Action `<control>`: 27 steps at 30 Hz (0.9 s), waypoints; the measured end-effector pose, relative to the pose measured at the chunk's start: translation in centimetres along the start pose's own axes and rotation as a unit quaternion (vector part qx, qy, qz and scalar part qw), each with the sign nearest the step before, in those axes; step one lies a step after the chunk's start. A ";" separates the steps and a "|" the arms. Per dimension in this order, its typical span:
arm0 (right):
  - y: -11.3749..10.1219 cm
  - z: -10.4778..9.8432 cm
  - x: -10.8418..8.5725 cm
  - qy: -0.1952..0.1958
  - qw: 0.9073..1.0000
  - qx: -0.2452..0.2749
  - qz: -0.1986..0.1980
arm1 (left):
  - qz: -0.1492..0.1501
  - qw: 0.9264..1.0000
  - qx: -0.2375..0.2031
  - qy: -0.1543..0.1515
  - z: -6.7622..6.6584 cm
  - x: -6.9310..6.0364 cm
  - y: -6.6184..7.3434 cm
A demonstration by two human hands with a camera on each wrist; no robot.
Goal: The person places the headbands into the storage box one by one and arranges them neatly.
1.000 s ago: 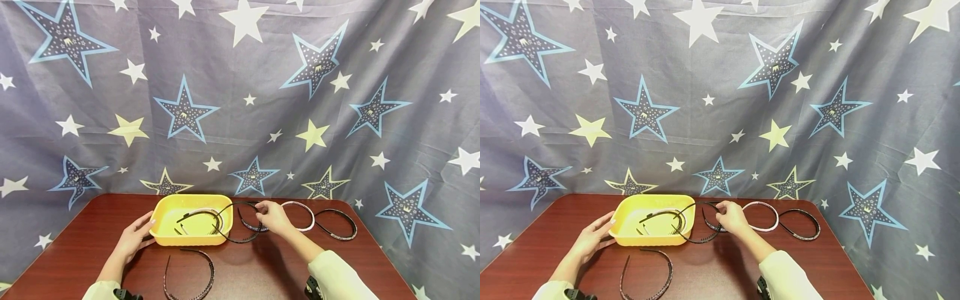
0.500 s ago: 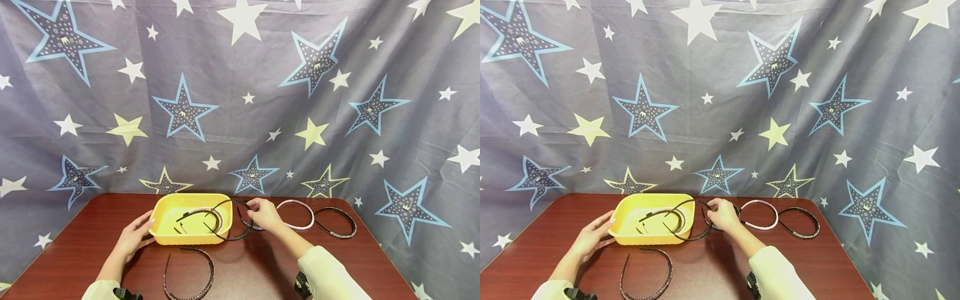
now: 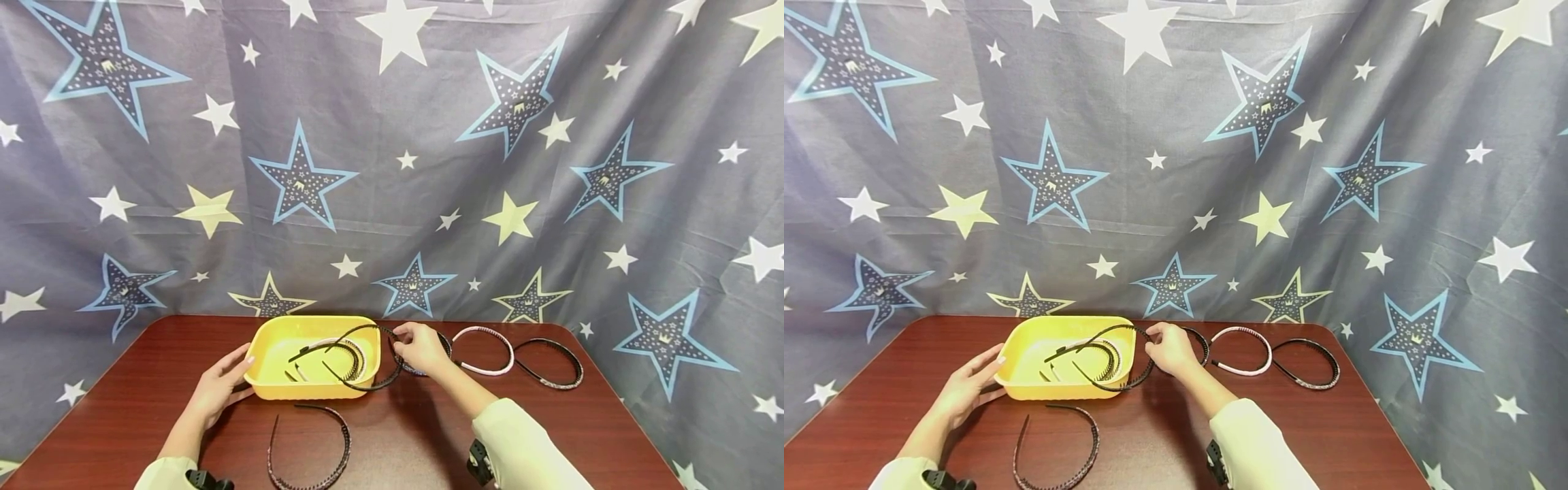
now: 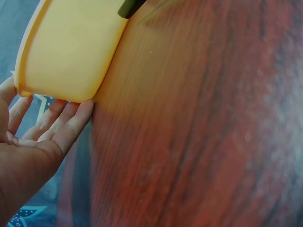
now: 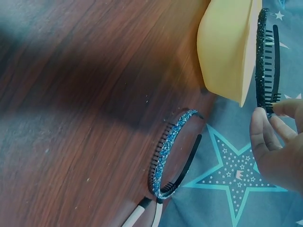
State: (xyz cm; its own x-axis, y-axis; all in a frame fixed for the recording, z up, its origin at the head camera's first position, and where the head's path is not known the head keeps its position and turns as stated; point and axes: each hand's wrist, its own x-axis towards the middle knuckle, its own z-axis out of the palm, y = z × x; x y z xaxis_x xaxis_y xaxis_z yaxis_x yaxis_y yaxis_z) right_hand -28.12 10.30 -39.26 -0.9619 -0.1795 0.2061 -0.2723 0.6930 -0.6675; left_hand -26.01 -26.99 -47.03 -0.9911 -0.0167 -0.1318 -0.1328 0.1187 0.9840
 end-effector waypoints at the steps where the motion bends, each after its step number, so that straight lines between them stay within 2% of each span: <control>1: -0.1 0.1 0.0 -0.001 1.000 0.000 0.000 | 0.000 1.000 -0.001 0.000 0.0 0.0 0.0; 7: -0.6 0.7 0.3 -0.005 1.000 0.005 -0.003 | -0.001 1.000 -0.002 0.000 0.0 -0.1 0.0; 13: -1.1 1.3 0.8 0.012 1.000 -0.005 -0.021 | -0.003 1.000 -0.007 0.000 0.1 0.0 0.0; 27: -2.4 2.8 1.6 0.040 0.999 0.005 -0.023 | 0.002 1.000 -0.004 0.002 0.1 -0.1 0.1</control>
State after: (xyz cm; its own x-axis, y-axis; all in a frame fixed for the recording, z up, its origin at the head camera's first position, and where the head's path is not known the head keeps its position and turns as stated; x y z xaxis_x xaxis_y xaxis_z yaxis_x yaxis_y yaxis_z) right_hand -29.11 6.39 -39.30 -0.9438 -0.1543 0.2921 -0.3162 0.6782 -0.6633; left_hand -25.89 -26.88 -46.96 -0.9916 -0.0194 -0.1281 -0.1295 0.1100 0.9855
